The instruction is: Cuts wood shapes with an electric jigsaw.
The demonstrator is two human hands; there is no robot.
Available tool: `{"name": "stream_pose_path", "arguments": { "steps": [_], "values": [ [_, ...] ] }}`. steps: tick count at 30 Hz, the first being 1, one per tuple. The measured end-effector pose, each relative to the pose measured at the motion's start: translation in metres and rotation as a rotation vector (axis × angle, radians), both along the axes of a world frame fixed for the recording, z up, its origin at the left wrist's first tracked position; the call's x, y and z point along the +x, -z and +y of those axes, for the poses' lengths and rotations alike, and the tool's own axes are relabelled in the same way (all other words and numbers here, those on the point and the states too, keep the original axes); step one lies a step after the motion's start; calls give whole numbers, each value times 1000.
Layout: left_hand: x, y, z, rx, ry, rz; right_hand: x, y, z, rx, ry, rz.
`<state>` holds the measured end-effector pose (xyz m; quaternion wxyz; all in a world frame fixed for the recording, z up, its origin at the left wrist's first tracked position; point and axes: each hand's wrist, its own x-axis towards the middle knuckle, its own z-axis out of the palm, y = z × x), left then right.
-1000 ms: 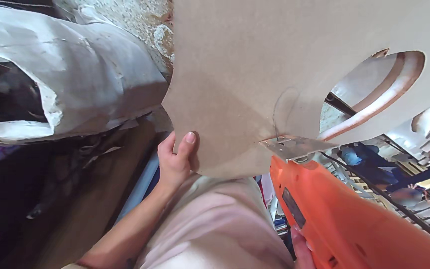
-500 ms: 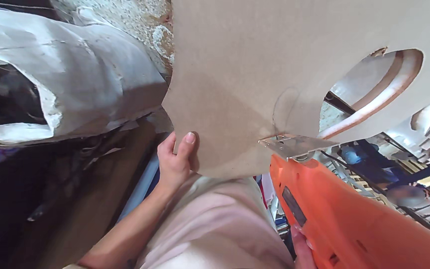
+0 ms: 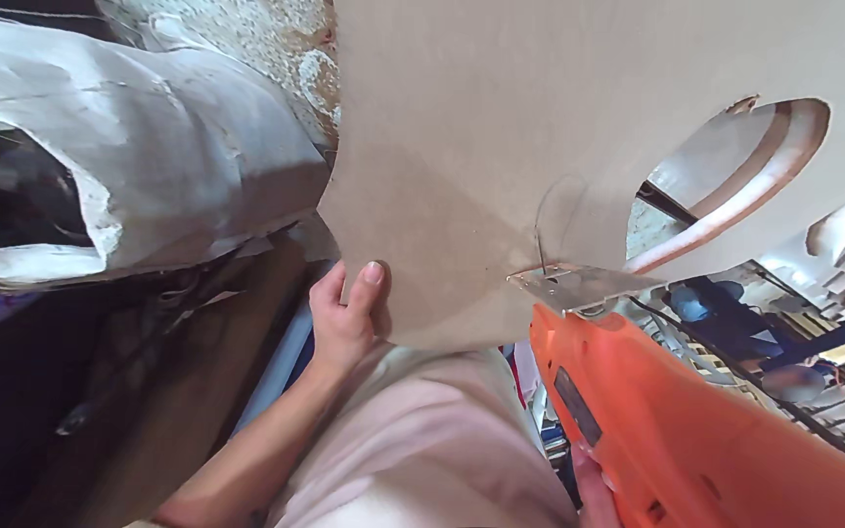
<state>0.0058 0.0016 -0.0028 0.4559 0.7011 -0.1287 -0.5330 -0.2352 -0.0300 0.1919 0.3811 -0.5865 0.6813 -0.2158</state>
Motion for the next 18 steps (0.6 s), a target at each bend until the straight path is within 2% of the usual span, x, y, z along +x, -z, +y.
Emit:
{"name": "stream_pose_path", "arguments": {
  "steps": [7,18],
  "values": [
    [0,1,0,-12,2,-7,-6,-5,-11,26,-115,-6],
    [-1,2,0,-17,3,-21,1,0,3,13,42,-53]
  ]
}}
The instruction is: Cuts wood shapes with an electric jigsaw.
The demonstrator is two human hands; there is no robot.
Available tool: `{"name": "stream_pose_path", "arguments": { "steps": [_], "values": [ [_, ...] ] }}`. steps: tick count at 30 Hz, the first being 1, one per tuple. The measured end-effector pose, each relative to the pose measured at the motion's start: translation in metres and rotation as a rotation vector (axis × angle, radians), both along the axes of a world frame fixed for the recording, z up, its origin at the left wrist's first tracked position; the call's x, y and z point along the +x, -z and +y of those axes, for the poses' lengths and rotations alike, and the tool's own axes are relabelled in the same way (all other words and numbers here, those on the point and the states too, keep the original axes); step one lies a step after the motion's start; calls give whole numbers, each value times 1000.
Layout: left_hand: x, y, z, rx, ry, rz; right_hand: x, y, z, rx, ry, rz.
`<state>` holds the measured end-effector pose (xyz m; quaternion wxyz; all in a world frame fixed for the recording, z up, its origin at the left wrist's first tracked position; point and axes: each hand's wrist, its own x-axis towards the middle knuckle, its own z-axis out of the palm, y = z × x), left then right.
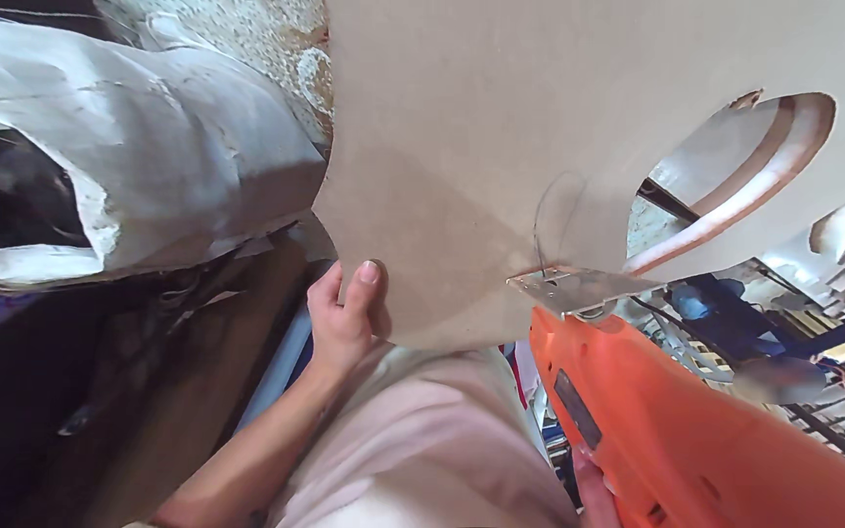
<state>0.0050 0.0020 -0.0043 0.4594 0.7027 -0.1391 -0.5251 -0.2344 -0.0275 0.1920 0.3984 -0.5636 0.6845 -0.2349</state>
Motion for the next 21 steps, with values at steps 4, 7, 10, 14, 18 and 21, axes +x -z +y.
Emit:
{"name": "stream_pose_path", "arguments": {
  "steps": [4,7,10,14,18,21],
  "values": [
    [0,0,1,3,-10,13,2,1,1,-3,9,20],
    [0,0,1,1,-15,27,1,2,1,-19,7,2],
    [0,1,2,-1,-16,27,-2,-2,-5,-18,-56,15],
    [1,0,2,9,-15,25,0,2,1,-12,-2,-3],
    [2,0,1,16,-7,20,0,4,-1,-8,-20,-62],
    [2,0,3,15,-15,52,-2,5,-7,-15,-85,-87]
  ]
}}
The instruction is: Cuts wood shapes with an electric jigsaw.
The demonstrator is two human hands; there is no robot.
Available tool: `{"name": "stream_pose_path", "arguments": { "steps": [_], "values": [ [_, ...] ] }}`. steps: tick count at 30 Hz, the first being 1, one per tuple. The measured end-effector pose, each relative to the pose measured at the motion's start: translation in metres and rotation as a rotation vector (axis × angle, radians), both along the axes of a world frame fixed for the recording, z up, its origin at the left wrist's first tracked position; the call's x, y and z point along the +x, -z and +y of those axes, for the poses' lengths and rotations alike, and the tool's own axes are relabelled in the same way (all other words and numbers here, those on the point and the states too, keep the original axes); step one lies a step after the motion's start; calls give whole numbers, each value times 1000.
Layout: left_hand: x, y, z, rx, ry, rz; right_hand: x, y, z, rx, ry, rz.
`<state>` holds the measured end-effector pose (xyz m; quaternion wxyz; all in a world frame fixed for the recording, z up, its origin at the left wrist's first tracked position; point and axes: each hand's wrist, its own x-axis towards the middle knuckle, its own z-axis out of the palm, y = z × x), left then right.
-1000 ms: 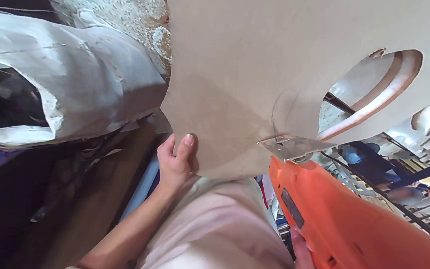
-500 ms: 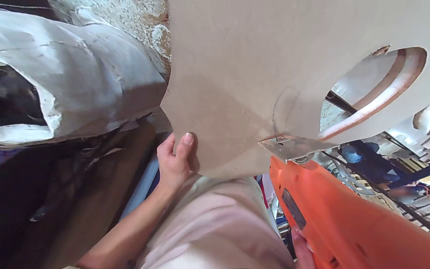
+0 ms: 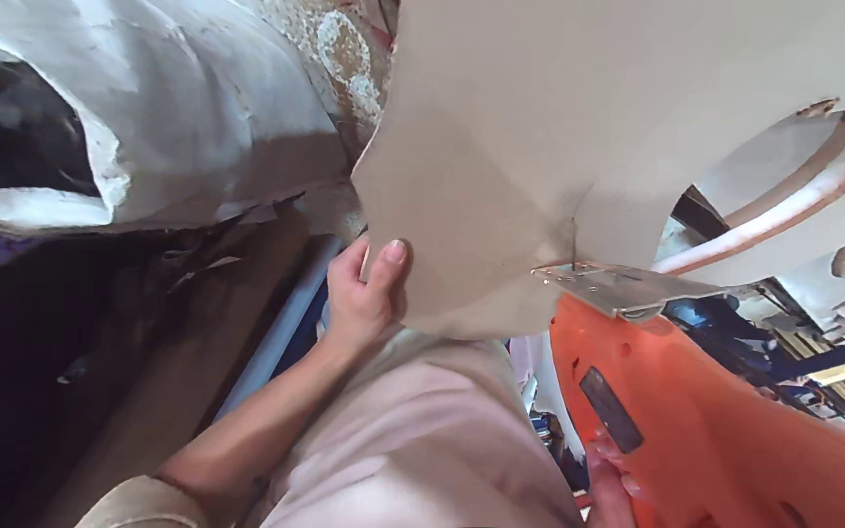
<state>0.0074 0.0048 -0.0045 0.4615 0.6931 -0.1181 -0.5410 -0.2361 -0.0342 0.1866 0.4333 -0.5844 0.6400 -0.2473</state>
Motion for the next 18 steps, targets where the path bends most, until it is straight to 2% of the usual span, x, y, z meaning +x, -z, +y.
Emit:
{"name": "stream_pose_path", "arguments": {
  "steps": [4,14,18],
  "values": [
    [2,1,3,43,28,-16,-5,1,-6,-8,-103,47],
    [2,2,5,45,32,-34,6,2,-11,-12,-85,15],
    [2,2,5,15,24,-34,0,-1,-15,-56,-198,80]
  ]
}}
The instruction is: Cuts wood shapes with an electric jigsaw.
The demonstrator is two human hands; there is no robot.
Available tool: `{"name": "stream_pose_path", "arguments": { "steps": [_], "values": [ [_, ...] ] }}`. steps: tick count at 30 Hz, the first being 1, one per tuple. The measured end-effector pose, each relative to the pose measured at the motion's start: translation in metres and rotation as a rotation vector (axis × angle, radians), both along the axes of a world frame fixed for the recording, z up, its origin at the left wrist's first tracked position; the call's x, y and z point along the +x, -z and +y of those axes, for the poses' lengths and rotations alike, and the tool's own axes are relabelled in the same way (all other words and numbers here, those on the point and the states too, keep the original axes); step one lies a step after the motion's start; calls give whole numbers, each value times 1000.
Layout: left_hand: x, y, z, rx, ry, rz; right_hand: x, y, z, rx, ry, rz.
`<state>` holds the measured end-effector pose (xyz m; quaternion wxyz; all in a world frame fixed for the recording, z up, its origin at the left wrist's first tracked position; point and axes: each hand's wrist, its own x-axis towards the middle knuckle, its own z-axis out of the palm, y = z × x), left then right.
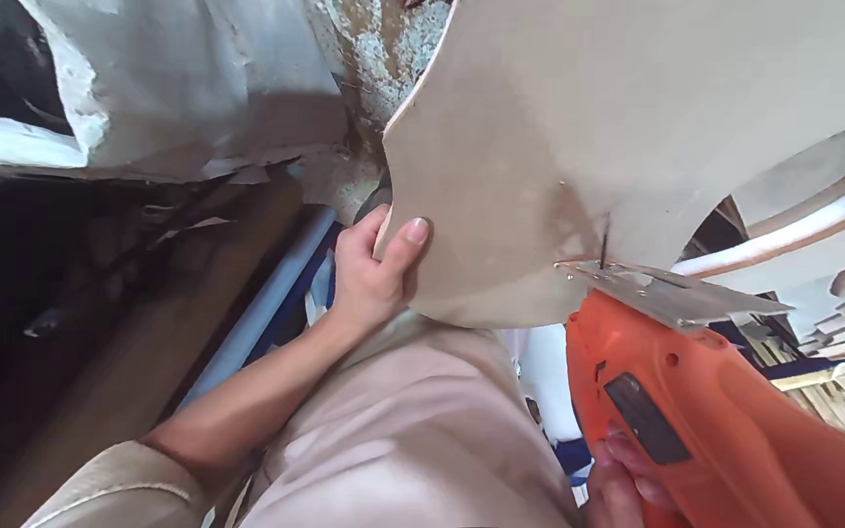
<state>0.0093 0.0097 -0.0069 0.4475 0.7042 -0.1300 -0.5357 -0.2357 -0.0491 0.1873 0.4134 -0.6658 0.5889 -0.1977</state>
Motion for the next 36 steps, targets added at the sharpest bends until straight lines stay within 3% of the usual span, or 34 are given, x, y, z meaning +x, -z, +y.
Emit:
{"name": "stream_pose_path", "arguments": {
  "steps": [5,36],
  "values": [
    [-1,0,-2,-23,1,-13,9,0,6,42,155,-37],
    [-4,-2,-5,5,-21,11,-9,-7,30,134,348,-58]
  ]
}}
